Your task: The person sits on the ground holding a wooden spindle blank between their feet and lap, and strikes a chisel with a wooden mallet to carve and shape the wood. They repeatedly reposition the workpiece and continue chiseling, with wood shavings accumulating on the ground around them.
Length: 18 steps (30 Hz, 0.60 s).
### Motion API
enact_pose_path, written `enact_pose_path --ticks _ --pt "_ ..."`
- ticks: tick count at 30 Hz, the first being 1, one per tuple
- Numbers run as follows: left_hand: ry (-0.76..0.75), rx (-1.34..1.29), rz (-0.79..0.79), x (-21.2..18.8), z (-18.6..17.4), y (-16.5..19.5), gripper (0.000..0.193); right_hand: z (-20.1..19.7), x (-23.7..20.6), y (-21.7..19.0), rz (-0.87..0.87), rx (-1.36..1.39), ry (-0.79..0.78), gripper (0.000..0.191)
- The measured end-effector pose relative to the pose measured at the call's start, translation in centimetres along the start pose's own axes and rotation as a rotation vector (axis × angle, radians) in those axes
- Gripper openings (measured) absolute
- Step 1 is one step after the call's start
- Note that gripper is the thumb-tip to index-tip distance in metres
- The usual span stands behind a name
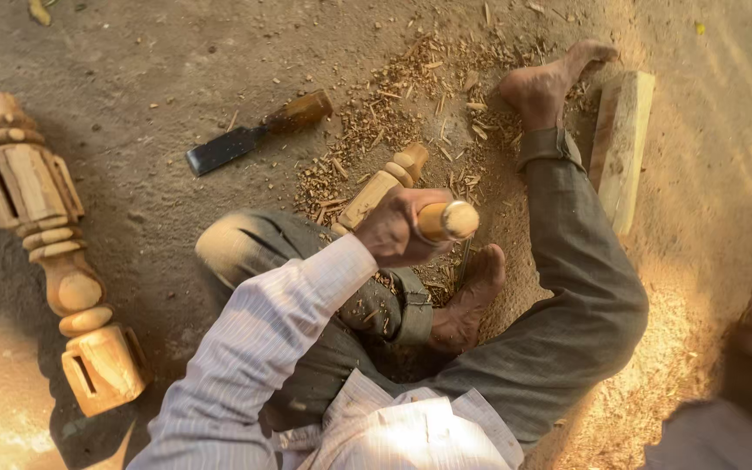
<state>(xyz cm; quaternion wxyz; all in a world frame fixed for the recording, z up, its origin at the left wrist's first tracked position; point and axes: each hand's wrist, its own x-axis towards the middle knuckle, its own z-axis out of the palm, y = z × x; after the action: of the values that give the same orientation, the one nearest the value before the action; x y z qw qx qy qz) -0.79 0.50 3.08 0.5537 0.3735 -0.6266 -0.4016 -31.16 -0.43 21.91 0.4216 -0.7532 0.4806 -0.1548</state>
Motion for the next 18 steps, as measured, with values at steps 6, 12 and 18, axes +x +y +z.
enact_pose_path --ticks 6,12,18 --pt "0.061 0.020 0.082 0.6 -0.2 -0.2 0.023 2.8 1.4 -1.9 0.073 -0.374 -0.094 0.058" --pt "0.388 0.090 0.061 0.0 -0.3 0.2 0.027 2.4 -3.8 1.3 0.098 0.152 0.195 0.054" --pt "0.108 -0.029 0.070 0.5 -1.2 0.6 0.026 2.8 -3.9 3.3 0.067 0.155 0.218 0.058"
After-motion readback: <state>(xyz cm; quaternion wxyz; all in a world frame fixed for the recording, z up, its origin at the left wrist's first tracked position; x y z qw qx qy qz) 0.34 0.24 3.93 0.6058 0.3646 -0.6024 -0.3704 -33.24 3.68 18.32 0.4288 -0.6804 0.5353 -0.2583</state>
